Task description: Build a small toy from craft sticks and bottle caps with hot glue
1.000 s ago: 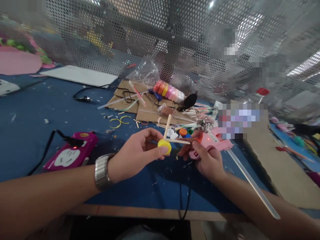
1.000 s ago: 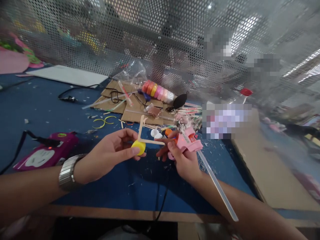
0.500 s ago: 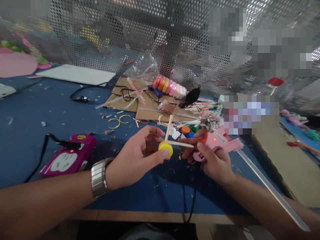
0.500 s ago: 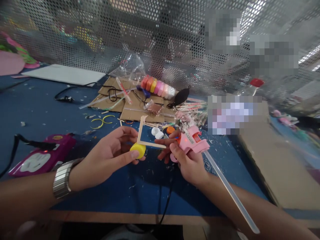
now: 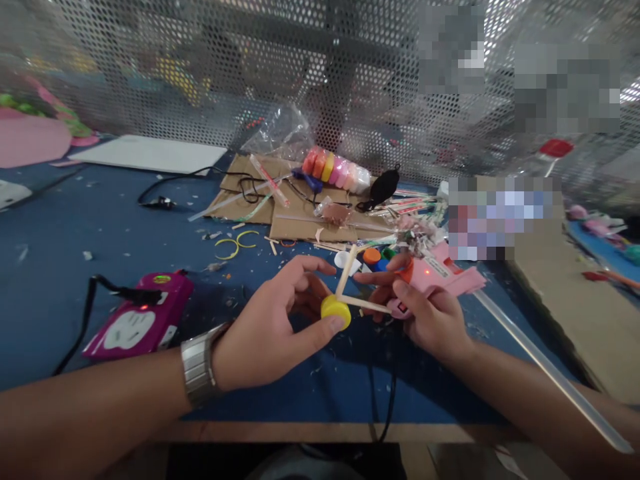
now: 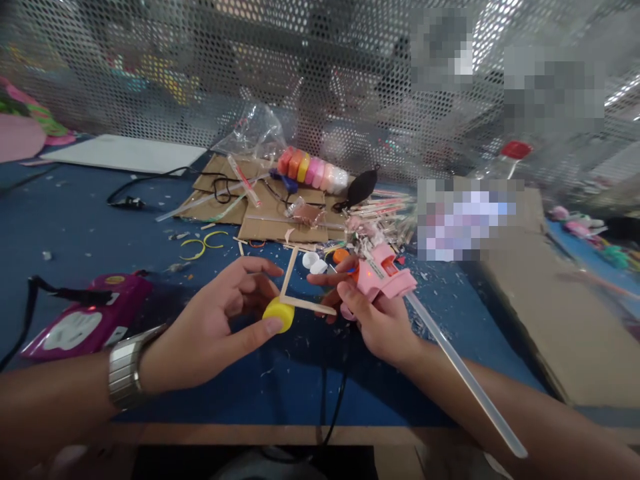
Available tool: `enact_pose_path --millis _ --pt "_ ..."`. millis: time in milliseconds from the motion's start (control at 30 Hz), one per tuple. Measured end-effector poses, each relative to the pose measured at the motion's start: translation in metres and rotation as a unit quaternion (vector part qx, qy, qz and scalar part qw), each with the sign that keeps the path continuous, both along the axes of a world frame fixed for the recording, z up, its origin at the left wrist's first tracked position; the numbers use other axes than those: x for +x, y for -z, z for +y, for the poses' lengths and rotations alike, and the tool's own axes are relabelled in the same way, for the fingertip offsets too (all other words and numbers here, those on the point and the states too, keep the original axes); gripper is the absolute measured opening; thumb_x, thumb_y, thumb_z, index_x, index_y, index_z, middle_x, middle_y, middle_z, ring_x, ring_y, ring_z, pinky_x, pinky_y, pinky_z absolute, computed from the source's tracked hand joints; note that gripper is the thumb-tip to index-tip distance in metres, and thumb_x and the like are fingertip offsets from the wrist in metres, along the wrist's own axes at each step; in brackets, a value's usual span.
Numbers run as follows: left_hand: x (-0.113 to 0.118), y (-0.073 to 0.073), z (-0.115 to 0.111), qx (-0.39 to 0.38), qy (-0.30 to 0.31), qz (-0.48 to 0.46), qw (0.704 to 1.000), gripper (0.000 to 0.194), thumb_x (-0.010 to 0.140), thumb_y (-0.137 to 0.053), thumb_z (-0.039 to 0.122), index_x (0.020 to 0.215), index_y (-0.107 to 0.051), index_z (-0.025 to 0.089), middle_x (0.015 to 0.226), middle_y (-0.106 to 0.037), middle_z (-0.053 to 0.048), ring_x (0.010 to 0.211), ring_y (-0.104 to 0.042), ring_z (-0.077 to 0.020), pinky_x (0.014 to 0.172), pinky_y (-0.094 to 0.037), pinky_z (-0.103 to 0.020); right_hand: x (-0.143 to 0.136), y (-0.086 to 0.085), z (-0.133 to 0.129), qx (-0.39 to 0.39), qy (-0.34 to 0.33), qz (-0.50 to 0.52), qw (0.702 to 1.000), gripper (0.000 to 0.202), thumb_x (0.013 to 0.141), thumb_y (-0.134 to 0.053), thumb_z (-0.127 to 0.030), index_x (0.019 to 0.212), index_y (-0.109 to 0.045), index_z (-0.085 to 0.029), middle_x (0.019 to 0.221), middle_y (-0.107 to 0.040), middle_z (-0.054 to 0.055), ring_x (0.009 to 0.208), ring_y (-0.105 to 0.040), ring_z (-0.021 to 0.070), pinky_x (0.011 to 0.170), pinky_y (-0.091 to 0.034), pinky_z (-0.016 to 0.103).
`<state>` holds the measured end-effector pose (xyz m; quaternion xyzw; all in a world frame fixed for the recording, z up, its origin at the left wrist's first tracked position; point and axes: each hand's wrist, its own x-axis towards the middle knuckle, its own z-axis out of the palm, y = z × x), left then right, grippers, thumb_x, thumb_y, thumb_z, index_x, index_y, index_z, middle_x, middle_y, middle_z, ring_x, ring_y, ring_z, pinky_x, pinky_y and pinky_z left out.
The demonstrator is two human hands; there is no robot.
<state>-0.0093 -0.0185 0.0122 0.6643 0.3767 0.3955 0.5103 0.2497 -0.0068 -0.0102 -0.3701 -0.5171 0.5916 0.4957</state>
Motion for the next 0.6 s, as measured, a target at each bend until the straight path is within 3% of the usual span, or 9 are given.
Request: enact_pose_path --millis 133,267,433,600 --pt "0.0005 -0.0020 -0.0006 0.026 0.016 0.019 0.999 0.044 0.100 -0.079 0.034 0.135 -0.054 0.022 0.098 -0.071 -0.001 0.083 -0.074 -0.0146 0.075 -0.062 -0.025 0.0003 0.0013 0.0012 0.001 -0.010 -0.003 1.000 0.035 0.102 -0.081 -0.052 0.114 -0.058 -0.029 0.116 -0.089 0.008 0.074 -0.083 0.0226 0.064 -0.068 0.035" --pt "-0.0014 -0.0034 -0.0026 0.025 0.084 0.027 0.996 0.048 0.100 -0.072 0.028 0.141 -0.047 0.022 0.099 -0.071 -0.002 0.080 -0.071 -0.0153 0.073 -0.060 -0.028 0.0007 0.0017 0.0038 -0.004 -0.004 -0.007 1.000 0.038 0.099 -0.083 -0.055 0.112 -0.060 -0.028 0.116 -0.088 0.010 0.077 -0.084 0.0237 0.065 -0.068 0.035" --pt "-0.0018 -0.0035 -0.0024 0.018 0.107 0.047 0.993 0.036 0.099 -0.073 0.030 0.125 -0.050 0.022 0.101 -0.069 -0.001 0.082 -0.067 -0.0146 0.076 -0.059 -0.030 0.0011 -0.0004 0.0050 0.004 -0.019 0.022 1.000 0.032 0.099 -0.085 -0.048 0.104 -0.060 -0.028 0.115 -0.089 0.008 0.069 -0.079 0.0199 0.065 -0.067 0.035" --pt "-0.0015 -0.0029 0.0009 0.032 0.098 0.045 0.994 0.027 0.100 -0.073 0.033 0.115 -0.053 0.022 0.101 -0.068 -0.002 0.082 -0.068 -0.0151 0.075 -0.059 -0.030 0.0020 -0.0008 0.0055 0.007 -0.041 0.054 0.998 0.029 0.100 -0.084 -0.044 0.107 -0.060 -0.030 0.112 -0.089 0.007 0.089 -0.085 0.0275 0.068 -0.068 0.039"
